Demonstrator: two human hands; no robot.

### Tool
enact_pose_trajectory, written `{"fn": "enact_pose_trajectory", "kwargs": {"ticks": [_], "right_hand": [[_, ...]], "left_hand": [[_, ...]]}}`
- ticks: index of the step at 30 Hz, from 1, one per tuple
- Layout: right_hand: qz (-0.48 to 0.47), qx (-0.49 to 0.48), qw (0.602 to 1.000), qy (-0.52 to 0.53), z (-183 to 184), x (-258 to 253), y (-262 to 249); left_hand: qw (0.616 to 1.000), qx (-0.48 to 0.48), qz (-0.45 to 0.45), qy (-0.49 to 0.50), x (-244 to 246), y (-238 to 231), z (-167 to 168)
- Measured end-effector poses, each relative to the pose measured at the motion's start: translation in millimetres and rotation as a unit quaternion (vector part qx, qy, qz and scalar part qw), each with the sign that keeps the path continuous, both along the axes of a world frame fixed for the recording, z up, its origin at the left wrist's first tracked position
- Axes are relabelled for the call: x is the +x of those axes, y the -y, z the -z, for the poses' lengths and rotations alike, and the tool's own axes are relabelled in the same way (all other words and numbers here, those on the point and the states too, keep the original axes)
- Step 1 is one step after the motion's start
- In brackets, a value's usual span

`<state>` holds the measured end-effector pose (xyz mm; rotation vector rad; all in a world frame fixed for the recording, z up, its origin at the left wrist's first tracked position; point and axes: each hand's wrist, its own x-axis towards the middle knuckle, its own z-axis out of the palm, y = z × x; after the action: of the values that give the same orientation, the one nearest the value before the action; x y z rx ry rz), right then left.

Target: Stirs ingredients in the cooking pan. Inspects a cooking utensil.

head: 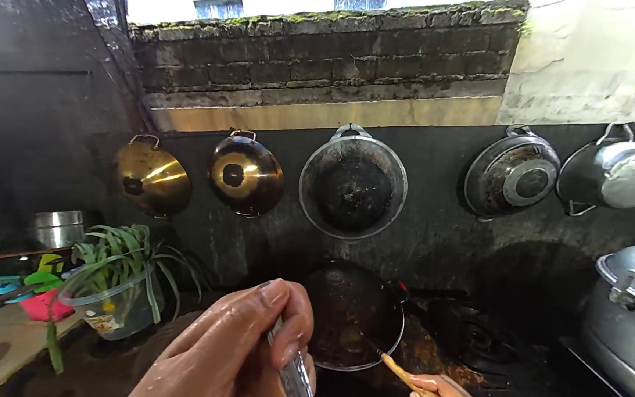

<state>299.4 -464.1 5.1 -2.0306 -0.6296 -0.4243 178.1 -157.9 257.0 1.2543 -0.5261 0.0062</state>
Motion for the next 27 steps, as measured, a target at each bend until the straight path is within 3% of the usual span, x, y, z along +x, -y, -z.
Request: {"fn": "enact_pose_trajectory", "kwargs": {"ticks": [8,12,15,21,24,27], "right_hand": [[-0.058,-0.13,0.989,0.044,-23,-3,-17],[-0.045,-0.184,0.975,0.119,3,42,-50],[0.005,-0.173,0.969,0.178,14,88,-66],[0.057,-0.119,0.976,0.171,-2,145,-75],[0.023,-0.124,0.986,0.106,8,152,-92],[-0.039,-0.14,0.984,0.108,12,132,-102]], "left_hand": [[1.0,0.023,0.012,0.007,-11,-11,-5],[1.0,0.02,0.012,0.003,-15,-13,-5],[1.0,0.027,0.003,-0.005,-19,-16,-7],[0.999,0.039,-0.013,-0.021,-26,-26,-7],[0.999,0.028,0.001,-0.027,-24,-30,-4],[0.999,0.014,0.023,-0.027,-24,-32,-4]]}}
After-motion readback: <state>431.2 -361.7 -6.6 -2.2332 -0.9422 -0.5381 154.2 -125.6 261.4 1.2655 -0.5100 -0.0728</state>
